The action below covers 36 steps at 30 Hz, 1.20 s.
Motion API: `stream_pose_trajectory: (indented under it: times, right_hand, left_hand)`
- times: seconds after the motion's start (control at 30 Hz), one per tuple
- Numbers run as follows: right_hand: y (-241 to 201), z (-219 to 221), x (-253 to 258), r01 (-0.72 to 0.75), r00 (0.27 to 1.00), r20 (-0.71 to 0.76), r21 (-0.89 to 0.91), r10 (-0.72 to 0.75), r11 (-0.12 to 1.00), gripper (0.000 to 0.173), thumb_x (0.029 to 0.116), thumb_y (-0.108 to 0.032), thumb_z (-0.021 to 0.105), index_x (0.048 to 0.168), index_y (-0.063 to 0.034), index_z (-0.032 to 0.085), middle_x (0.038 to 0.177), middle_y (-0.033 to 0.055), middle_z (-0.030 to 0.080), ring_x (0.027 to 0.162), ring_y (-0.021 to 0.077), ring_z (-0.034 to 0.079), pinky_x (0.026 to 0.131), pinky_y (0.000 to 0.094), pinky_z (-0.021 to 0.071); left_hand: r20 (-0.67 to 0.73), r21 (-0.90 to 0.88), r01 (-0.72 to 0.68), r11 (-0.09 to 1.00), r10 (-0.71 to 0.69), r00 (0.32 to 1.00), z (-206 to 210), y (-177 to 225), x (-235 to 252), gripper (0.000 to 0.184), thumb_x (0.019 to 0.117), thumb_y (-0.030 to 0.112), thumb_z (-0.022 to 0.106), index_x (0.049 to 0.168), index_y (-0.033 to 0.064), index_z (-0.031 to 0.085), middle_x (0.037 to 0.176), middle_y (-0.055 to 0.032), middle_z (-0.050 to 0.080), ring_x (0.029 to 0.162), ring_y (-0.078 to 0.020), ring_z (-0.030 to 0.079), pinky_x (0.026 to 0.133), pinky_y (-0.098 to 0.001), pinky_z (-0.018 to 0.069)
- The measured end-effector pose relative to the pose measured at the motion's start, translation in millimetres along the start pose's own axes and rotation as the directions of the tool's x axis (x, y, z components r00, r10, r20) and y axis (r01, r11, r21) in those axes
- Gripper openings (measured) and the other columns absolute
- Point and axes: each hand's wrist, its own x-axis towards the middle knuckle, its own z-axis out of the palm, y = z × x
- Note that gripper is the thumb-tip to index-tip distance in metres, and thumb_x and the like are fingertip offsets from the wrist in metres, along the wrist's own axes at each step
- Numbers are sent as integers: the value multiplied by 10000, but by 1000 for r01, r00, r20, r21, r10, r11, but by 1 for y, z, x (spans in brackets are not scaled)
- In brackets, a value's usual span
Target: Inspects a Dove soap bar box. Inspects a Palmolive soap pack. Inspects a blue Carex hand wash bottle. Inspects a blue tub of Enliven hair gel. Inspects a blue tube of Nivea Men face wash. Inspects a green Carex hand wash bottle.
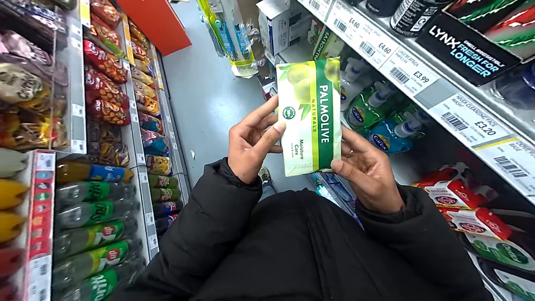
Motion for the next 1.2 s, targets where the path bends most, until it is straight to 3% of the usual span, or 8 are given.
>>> stream_pose_trajectory:
  times: [0.13,1.2]
  right_hand:
    - [-6,-3,-5,1,1000,-25,-24,-2,1000,657,977,-31,621,1560,52,329,1377,179,607,1179,249,667,995,372,582]
    - [-14,-34,-18,35,995,-95,-40,-39,999,632,976,-7,608,1551,53,353,1366,185,612,1165,248,674,986,369,585]
  left_hand:
    - [9,-9,20,1000,-20,1000,8,-2,5,478,1013,19,548,1478,-59,466,1236,-188,693,951,-255,752,695,-377,663]
    - [42,-19,20,1000,-19,999,43,-17,21,474,1011,18,546,1471,-68,469,1221,-192,700,942,-256,756,716,-384,666]
